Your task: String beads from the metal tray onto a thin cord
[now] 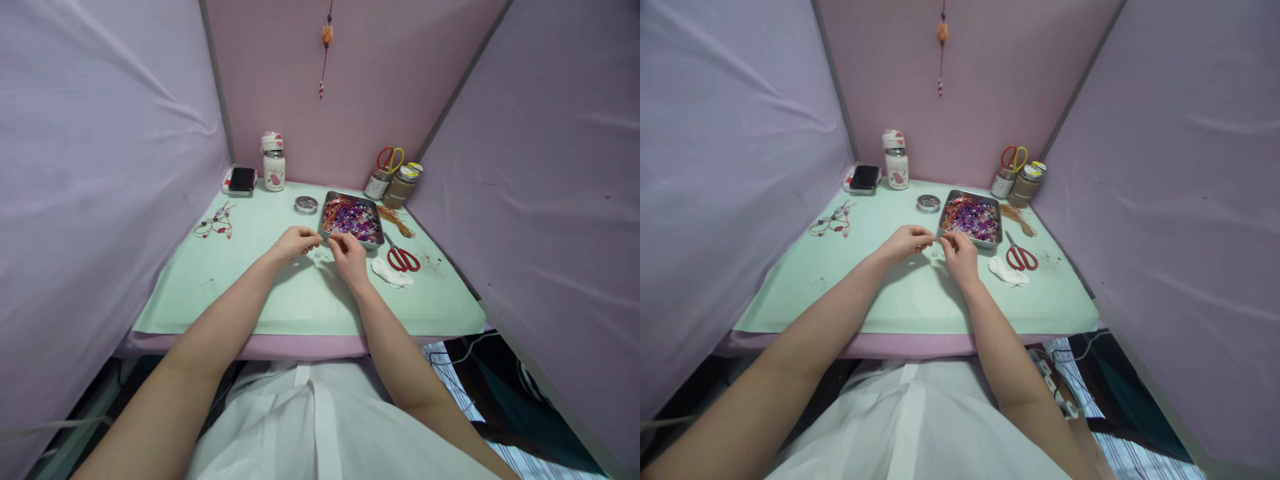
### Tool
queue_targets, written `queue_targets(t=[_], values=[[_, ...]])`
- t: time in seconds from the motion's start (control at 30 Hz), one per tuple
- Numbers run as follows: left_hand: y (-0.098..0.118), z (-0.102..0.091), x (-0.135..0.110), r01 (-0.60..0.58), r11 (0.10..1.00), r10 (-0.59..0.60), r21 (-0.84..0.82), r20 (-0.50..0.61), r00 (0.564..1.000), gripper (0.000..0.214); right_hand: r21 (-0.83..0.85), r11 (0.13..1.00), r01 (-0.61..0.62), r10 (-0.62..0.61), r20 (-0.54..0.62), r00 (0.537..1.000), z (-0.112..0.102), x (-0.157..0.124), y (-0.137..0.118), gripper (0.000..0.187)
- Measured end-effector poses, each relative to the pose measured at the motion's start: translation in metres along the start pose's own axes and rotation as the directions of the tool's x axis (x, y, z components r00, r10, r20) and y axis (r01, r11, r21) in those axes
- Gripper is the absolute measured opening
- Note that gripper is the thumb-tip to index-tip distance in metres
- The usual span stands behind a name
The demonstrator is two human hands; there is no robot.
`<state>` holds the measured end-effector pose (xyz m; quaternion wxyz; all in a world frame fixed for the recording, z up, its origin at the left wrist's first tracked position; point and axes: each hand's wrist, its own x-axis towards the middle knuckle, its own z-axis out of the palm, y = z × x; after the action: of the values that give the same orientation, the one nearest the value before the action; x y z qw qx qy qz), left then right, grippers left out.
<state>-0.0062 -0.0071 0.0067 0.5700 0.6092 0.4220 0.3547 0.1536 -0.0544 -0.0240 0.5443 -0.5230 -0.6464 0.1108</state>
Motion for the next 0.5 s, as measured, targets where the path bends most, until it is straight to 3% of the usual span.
queue_targets(t=[0.17, 0.5], values=[[-0.007, 0.000, 0.005, -0.035, 0.999, 0.034, 0.004, 0.058, 0.998, 0.012, 0.026, 0.999, -0.043, 0.040, 0.083, 0.996, 0.000, 0.001, -0.002, 0.022], [0.009, -0.004, -0.007, 0.078, 0.997, -0.074, -0.018, 0.162, 0.984, 0.016, 0.114, 0.972, -0.204, 0.191, 0.116, 0.975, 0.000, 0.002, -0.001, 0.026]])
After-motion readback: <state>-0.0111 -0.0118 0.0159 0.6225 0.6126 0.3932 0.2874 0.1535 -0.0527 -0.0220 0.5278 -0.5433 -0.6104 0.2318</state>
